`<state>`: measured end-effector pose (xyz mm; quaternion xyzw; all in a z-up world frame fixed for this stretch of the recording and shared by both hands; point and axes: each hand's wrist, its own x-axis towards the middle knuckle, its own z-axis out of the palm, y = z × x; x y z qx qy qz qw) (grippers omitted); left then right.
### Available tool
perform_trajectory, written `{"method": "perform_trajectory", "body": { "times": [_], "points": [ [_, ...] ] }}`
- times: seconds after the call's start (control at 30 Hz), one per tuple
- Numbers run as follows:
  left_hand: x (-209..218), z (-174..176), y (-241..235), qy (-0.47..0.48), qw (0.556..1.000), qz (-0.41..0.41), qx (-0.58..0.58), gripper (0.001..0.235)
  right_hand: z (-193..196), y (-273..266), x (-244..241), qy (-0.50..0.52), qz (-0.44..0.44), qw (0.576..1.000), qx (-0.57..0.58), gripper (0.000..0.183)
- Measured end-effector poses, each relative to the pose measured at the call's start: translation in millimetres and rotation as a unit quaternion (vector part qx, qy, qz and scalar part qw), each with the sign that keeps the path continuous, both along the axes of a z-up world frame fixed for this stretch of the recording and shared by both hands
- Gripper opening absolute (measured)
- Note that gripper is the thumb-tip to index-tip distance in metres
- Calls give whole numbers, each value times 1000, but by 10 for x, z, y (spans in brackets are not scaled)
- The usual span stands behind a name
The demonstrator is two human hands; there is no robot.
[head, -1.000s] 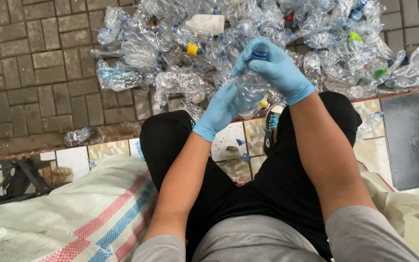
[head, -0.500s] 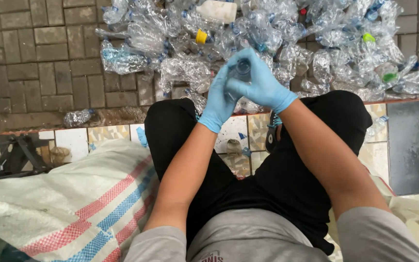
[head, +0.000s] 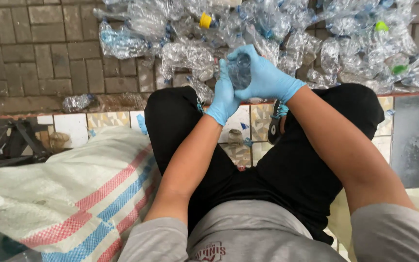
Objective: The person sits on the floor and repeatedly picks up plastic bottles from a large pile, crushes them by hand, and places them into a large sack. The person handles the bottles one by one, crushing each before depositing it.
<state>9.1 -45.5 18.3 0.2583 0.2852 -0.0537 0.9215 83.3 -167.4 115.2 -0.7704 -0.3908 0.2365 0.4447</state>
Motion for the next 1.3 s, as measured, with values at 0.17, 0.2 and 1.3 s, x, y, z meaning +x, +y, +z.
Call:
{"method": "perform_trajectory", "body": {
  "times": [0.17,0.2,1.3],
  "points": [
    [48,62,67,-59,997,32,-44,60,-27,54,25,-16,-34,998,59,78],
    [37,85,91,-60,997,33,-43,60,-57,38,36,-18,-33,997,61,78],
    [152,489,344,-251,896,-81,358,76,162,-30,-48,188,-43,968,164,98]
  ]
}}
